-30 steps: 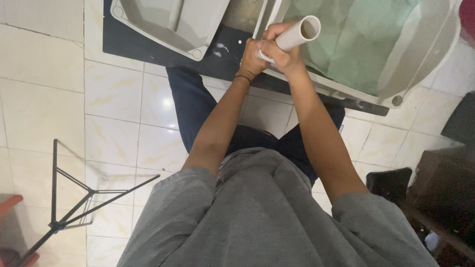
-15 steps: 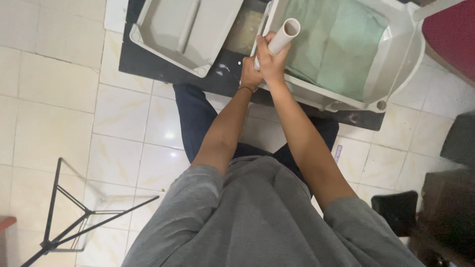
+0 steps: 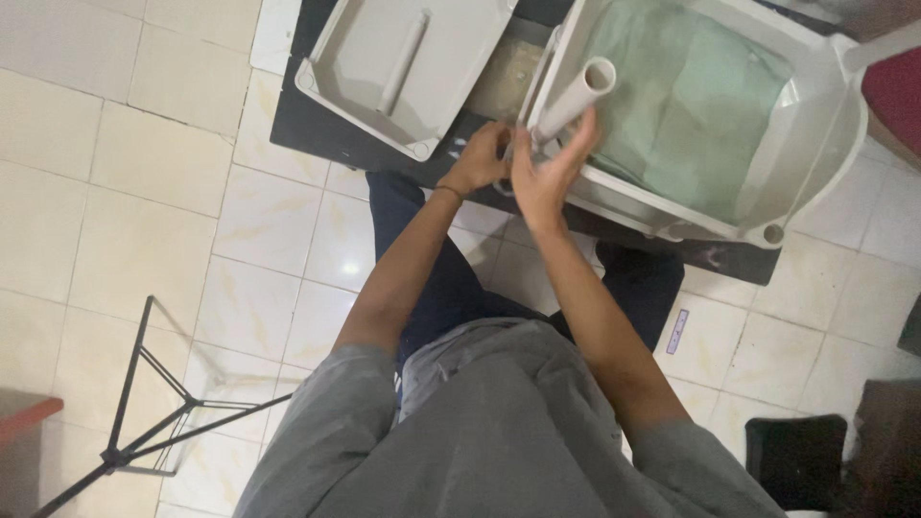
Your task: The person assembles a white plastic container by inserting cylindrical rods into designated slots, wipes the interior with a green cloth, and secures the components. The person handles the container and rods by hand, placing the cloth inside and adjusting the rods to fit.
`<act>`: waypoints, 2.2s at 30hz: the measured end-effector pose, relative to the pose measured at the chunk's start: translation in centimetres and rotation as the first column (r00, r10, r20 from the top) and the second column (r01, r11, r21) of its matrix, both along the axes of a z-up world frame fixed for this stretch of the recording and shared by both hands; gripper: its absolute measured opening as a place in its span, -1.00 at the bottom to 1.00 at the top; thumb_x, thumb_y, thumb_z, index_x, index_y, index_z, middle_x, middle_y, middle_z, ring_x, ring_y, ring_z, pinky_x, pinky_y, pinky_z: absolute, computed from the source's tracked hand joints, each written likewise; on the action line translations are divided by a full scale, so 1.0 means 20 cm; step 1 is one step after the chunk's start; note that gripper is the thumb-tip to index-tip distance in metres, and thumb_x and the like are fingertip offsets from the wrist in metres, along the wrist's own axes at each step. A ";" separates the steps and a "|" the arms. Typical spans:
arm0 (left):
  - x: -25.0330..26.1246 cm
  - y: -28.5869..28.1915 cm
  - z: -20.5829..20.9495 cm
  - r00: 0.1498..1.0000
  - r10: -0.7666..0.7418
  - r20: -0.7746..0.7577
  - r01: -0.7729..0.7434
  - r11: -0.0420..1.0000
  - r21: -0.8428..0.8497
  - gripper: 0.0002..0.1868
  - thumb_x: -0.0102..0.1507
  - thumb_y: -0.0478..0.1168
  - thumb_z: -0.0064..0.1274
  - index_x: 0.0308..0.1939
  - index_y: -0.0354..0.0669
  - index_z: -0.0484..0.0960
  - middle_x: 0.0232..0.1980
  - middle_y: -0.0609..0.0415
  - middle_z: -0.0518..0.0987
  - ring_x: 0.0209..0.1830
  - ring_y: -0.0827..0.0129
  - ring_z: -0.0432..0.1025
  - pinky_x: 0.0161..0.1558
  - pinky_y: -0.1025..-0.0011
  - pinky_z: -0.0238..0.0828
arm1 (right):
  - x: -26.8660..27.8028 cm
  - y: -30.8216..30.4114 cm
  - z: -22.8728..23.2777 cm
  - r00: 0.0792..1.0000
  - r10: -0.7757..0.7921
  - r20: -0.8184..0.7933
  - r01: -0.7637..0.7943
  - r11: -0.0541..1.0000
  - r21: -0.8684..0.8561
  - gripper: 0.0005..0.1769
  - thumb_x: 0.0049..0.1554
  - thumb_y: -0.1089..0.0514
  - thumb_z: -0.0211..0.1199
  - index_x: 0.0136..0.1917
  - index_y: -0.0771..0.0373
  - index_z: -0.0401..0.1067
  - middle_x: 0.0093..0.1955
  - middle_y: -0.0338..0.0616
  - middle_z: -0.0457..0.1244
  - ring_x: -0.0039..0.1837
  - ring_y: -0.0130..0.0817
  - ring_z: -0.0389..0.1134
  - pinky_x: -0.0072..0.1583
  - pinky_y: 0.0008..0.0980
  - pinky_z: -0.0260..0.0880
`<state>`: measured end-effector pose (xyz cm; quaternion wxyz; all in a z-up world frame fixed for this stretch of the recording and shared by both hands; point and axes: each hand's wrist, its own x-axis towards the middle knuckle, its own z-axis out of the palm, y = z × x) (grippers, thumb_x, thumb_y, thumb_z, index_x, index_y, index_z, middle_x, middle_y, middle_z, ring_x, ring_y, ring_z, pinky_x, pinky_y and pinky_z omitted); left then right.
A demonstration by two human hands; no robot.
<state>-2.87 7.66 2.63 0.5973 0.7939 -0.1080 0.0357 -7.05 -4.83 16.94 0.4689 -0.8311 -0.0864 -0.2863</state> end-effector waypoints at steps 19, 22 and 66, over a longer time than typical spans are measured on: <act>0.47 0.82 -0.65 0.816 0.575 -0.058 -0.496 0.748 0.441 -0.49 0.00 -0.44 0.19 0.06 -0.25 0.57 0.08 -0.29 0.47 0.07 -0.18 0.38 0.11 0.11 0.38 | 0.15 0.37 -0.74 0.535 0.382 -0.753 -0.460 0.880 0.120 -0.19 -0.08 0.27 0.35 0.45 0.00 0.29 0.38 -0.12 0.20 0.25 -0.20 0.35 0.03 -0.27 0.49; 0.45 0.85 -0.72 0.808 0.577 -0.120 -0.418 0.704 0.574 -0.41 0.11 -0.53 0.05 0.22 -0.12 0.52 0.13 -0.24 0.50 0.10 -0.16 0.41 0.13 0.10 0.40 | 0.16 0.39 -0.86 0.471 0.380 -0.796 -0.446 0.881 0.157 -0.20 -0.06 0.25 0.36 0.45 0.01 0.27 0.42 -0.10 0.18 0.25 -0.21 0.35 0.06 -0.27 0.47; -0.31 0.04 0.75 0.977 0.088 -0.193 -0.179 0.831 -0.527 -0.39 0.36 -0.42 0.07 0.38 -0.14 0.09 -0.05 0.01 0.54 -0.04 0.32 0.56 0.01 0.37 0.54 | -0.40 -0.54 -0.45 0.556 0.679 -0.478 -0.162 0.653 0.740 -0.59 0.14 0.30 0.26 0.26 0.36 0.34 -0.12 -0.09 0.38 -0.12 -0.34 0.47 -0.07 -0.37 0.49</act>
